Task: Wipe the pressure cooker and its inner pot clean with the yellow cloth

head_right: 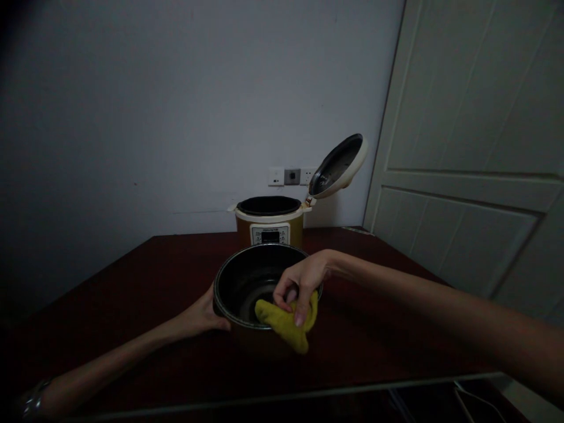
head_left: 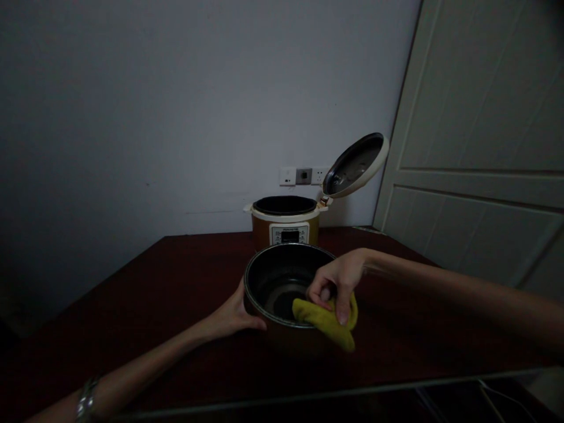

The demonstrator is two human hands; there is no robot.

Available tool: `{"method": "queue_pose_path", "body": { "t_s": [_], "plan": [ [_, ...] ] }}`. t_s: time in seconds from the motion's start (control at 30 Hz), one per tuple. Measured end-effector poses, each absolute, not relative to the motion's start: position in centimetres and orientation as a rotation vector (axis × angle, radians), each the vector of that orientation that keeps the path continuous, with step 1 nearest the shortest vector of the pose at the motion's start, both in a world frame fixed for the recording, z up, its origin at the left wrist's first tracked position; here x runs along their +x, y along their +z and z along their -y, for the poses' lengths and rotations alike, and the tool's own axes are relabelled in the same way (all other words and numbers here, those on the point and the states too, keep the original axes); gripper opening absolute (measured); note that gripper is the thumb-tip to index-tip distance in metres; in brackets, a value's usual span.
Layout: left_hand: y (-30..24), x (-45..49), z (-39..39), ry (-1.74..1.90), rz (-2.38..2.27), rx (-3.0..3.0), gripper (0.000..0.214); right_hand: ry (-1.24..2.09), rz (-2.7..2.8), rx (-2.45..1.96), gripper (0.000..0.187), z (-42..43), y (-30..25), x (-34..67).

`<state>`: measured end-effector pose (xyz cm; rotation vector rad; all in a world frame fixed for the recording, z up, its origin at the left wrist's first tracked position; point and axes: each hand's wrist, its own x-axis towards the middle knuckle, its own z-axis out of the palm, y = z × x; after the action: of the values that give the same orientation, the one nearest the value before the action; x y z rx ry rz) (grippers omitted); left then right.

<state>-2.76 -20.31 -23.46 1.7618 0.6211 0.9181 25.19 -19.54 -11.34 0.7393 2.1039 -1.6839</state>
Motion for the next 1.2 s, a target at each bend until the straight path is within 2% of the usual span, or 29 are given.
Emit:
{"method": "queue_pose_path", "body": {
  "t_s": [0.2, 0.37, 0.47, 0.53, 0.7, 0.87, 1.03, 1.2],
  "plan": [
    [-22.8, -2.3, 20.8, 0.915, -0.639, 1.695, 0.122, -1.937, -2.243, 0.933, 0.049, 21.6, -12.5, 21.1],
    [-22.5, -2.7, 20.7, 0.848, -0.759, 1.861, 0.097, -2.014, -2.525, 1.347, 0.036, 21.9, -13.5, 15.6],
    [-22.1, -3.0, 20.9, 0.832, -0.77, 1.927, 0.093, -2.115, -2.545, 1.585, 0.031, 21.7, -14.2, 13.8],
    [-21.9, -3.1, 20.9, 0.831, -0.765, 1.925, 0.092, -2.145, -2.565, 1.581, 0.03, 21.7, -14.4, 13.7],
    [-22.2, -2.7, 20.7, 0.796, -0.769, 1.866, 0.096, -1.922, -2.665, 1.275, 0.037, 22.0, -13.5, 16.4],
    [-22.8, -2.4, 20.7, 0.89, -0.677, 1.72, 0.12, -1.708, -2.427, 0.906, 0.047, 22.0, -11.5, 20.8],
    [-23.6, -2.7, 20.3, 0.903, -0.617, 1.696, 0.127, -1.49, -2.2, 0.84, 0.052, 20.9, -9.6, 24.6],
    [-22.9, -2.7, 20.6, 0.909, -0.644, 1.745, 0.125, -1.22, -2.269, 0.869, 0.038, 19.2, -8.7, 27.8]
  ]
}}
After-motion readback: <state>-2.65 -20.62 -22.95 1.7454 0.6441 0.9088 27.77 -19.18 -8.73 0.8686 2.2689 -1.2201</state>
